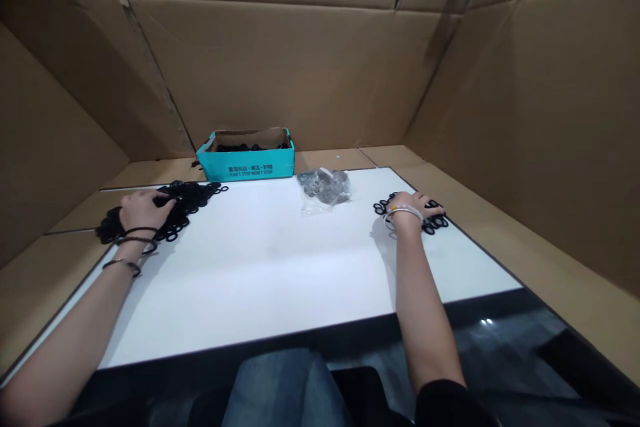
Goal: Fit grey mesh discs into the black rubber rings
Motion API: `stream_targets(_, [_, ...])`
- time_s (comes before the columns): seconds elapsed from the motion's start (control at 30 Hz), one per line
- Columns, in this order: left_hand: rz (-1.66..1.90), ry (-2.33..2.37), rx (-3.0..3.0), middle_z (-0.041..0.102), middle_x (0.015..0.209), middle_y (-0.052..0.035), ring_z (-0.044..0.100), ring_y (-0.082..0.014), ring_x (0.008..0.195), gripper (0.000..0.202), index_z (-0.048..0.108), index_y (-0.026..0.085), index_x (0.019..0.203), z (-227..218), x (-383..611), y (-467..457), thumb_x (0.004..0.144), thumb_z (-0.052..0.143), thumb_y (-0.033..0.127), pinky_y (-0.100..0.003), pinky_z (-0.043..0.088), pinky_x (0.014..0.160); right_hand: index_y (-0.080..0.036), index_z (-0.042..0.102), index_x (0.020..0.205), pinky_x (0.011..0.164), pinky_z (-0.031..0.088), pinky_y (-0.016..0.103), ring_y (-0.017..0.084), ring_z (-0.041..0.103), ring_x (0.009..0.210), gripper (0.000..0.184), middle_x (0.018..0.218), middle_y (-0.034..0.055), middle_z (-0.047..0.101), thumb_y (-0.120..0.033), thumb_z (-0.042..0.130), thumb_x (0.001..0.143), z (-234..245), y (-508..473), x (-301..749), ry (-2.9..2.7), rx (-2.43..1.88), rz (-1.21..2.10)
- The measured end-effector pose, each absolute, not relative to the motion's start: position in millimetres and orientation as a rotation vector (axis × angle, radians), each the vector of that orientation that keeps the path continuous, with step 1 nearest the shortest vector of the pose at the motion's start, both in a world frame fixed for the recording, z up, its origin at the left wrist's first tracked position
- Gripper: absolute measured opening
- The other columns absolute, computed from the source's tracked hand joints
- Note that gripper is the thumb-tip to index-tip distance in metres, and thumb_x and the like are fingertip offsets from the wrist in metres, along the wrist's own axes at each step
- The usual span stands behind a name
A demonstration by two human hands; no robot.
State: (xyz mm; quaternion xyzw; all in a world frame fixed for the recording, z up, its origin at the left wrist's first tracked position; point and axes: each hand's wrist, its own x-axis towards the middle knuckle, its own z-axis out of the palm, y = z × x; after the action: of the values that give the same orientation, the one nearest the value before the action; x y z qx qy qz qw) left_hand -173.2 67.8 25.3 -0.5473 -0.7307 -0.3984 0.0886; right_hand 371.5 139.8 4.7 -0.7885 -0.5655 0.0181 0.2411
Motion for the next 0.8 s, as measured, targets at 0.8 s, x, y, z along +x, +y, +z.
stream_targets(0.8, [-2.331, -2.323, -1.884, 0.070, 0.072, -0.0074, 0.058, -0.0116, 0.054, 0.045, 0.067, 0.009, 0.087, 13, -69, 63, 0.055, 0.073, 0.040, -0.025, 0.048, 0.058, -0.022, 0.065, 0.097, 0.072, 0.040, 0.026, 0.018, 0.058, 0.080, 0.027, 0.088, 0.0066, 0.066, -0.036, 0.046, 0.084, 24, 142, 291, -2.020, -1.932, -0.042])
